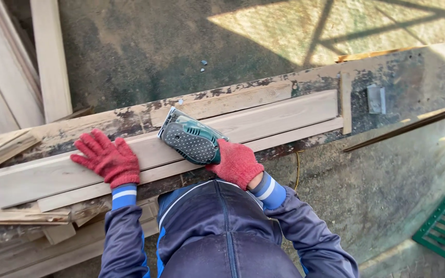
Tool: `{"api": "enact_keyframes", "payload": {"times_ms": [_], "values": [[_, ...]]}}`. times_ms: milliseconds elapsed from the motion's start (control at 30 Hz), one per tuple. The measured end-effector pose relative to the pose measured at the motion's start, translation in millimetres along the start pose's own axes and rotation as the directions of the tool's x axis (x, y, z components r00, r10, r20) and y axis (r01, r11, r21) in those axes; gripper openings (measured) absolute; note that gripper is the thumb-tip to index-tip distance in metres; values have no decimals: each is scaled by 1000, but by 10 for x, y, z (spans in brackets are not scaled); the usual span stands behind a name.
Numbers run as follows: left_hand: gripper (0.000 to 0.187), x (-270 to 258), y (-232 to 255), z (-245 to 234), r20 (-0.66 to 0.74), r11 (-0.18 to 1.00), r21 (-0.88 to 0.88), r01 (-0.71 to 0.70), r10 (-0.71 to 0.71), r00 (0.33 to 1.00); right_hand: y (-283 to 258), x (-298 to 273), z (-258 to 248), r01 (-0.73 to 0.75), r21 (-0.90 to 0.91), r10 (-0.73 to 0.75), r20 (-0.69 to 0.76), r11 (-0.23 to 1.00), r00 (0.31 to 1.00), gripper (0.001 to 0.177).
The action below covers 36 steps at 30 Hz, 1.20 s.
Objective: Sanding a wooden board using an orbital sander and hand sandpaper.
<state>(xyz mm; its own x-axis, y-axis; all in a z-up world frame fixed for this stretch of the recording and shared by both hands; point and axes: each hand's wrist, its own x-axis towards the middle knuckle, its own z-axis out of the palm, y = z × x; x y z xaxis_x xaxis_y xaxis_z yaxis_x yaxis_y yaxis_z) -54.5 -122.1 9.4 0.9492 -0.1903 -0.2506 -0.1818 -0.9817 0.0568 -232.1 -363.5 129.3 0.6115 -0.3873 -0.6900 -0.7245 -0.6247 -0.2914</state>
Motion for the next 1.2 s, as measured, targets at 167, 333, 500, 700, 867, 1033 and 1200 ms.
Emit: {"api": "enact_keyframes", "payload": {"times_ms": [167,333,500,700,867,1033,1200], "values": [[77,33,-137,140,-152,972,-158,-174,150,977,670,-139,-211,122,85,-109,-141,989,984,72],[81,44,-113,117,-78,978,-171,-122,110,991,1533,-238,-352,121,-15,-121,-249,993,961,57],[83,20,-70,71,-53,983,-153,-106,99,994,2288,-458,-621,-38,122,73,-292,992,954,52],[81,77,-176,216,-101,981,-100,-164,154,983,3070,-609,-875,-242,393,371,-295,887,881,55],[76,62,180,155,-96,998,-71,-1,-6,995,3474,-632,-946,-260,384,390,-311,886,867,51],[92,-325,1395,577,-375,970,164,-179,229,898,3256,-553,-891,-253,381,373,-285,889,883,63],[80,-611,2144,448,8,975,114,-192,192,981,2625,-499,-965,-195,297,253,-170,935,952,68]]}}
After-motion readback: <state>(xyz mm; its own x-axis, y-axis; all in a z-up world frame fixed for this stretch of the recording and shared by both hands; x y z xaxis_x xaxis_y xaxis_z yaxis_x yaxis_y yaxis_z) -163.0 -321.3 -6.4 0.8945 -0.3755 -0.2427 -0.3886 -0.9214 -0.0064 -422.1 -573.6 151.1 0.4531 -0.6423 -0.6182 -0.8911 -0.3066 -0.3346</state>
